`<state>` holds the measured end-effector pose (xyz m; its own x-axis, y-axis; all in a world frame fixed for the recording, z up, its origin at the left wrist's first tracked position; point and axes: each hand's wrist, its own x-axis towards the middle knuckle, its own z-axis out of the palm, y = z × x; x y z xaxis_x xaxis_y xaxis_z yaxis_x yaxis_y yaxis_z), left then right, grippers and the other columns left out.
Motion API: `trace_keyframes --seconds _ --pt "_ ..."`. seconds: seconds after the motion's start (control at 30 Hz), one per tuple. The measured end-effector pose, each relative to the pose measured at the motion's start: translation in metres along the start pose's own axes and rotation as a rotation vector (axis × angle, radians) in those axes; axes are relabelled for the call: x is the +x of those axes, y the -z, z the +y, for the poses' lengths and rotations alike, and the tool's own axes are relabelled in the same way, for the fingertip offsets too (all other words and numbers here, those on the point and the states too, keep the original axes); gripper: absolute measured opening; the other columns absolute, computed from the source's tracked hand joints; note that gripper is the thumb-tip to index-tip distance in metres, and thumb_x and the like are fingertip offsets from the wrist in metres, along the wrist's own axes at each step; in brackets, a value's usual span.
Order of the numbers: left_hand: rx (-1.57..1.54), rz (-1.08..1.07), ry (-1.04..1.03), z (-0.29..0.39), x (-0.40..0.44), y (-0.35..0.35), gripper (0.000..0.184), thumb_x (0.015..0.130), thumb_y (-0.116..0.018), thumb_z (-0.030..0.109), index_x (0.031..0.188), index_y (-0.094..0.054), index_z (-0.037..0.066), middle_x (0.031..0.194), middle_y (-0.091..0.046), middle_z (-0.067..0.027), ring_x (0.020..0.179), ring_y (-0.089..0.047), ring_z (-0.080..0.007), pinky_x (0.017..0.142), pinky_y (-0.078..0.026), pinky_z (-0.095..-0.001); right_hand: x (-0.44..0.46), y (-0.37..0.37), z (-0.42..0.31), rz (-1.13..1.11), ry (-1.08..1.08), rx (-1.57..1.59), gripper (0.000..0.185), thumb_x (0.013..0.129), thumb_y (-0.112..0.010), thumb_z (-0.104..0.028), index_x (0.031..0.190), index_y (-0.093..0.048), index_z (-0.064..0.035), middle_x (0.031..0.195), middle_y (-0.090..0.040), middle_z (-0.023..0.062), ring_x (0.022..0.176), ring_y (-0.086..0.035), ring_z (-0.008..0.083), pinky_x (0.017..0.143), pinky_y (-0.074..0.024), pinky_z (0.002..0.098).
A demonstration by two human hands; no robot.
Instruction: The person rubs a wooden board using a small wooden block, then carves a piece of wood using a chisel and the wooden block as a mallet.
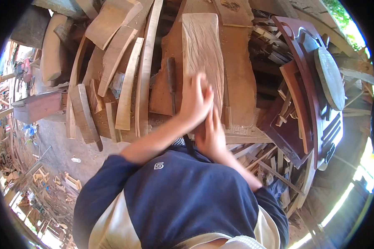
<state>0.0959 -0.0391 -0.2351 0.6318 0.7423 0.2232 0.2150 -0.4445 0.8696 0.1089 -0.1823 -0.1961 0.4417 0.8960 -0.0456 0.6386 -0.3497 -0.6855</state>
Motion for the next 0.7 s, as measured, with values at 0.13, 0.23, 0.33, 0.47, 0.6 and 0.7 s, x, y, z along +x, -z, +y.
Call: trace_keyframes --seconds 0.13,0.23,0.33,0.47,0.6,0.7 --pt "-0.001 -0.021 0.061 0.014 -0.028 0.008 0.039 0.079 -0.065 0.003 0.116 -0.051 0.002 0.113 -0.052 -0.0232 0.106 -0.051 -0.0405 0.092 -0.043 -0.0479 -0.025 -0.009 -0.014 -0.049 -0.051 -0.028 0.087 0.075 -0.059 -0.009 0.143 -0.014 0.0204 0.143 -0.025 0.0437 0.125 -0.042 0.0586 0.097 -0.0491 0.0502" --pt "-0.080 -0.057 0.049 -0.008 0.045 -0.019 0.038 0.080 -0.068 0.007 0.114 -0.053 0.002 0.106 -0.058 -0.0176 0.103 -0.056 -0.0347 0.092 -0.045 -0.0447 0.040 -0.005 0.004 -0.043 -0.219 -0.149 0.093 0.077 -0.064 -0.018 0.145 -0.012 0.0170 0.145 -0.024 0.0422 0.123 -0.047 0.0534 0.090 -0.0535 0.0491" --pt "-0.198 -0.283 0.328 -0.037 0.184 -0.050 0.036 0.082 -0.071 0.018 0.110 -0.055 0.000 0.087 -0.066 -0.0129 0.086 -0.067 -0.0282 0.076 -0.054 -0.0409 0.176 0.018 0.026 0.037 -0.310 -0.279 0.091 0.082 -0.065 -0.033 0.148 -0.017 0.0084 0.151 -0.024 0.0346 0.127 -0.047 0.0463 0.098 -0.0486 0.0474" --pt "-0.362 -0.173 0.442 -0.097 0.322 -0.107 0.018 0.088 -0.061 0.016 0.098 -0.050 0.005 0.068 -0.057 -0.0100 0.063 -0.058 -0.0244 0.059 -0.049 -0.0402 0.301 0.036 0.035 0.057 -0.445 -0.238 0.088 0.089 -0.058 -0.028 0.153 -0.005 0.0005 0.154 -0.028 0.0244 0.118 -0.056 0.0429 0.096 -0.0499 0.0433" --pt "-0.006 -0.167 0.264 -0.062 0.282 -0.066 0.016 0.090 -0.059 0.018 0.096 -0.053 0.004 0.072 -0.061 -0.0120 0.068 -0.063 -0.0241 0.060 -0.050 -0.0391 0.283 0.017 0.051 0.144 -0.381 -0.228 0.088 0.087 -0.059 -0.028 0.151 -0.009 0.0060 0.148 -0.033 0.0285 0.120 -0.055 0.0422 0.097 -0.0490 0.0452" --pt "0.137 -0.038 0.022 -0.069 0.199 -0.060 0.036 0.081 -0.071 0.017 0.109 -0.055 0.001 0.085 -0.066 -0.0137 0.084 -0.066 -0.0304 0.077 -0.053 -0.0429 0.189 0.014 0.029 0.108 -0.236 -0.247 0.090 0.082 -0.062 -0.020 0.149 -0.010 0.0109 0.146 -0.032 0.0331 0.118 -0.054 0.0465 0.097 -0.0486 0.0491"
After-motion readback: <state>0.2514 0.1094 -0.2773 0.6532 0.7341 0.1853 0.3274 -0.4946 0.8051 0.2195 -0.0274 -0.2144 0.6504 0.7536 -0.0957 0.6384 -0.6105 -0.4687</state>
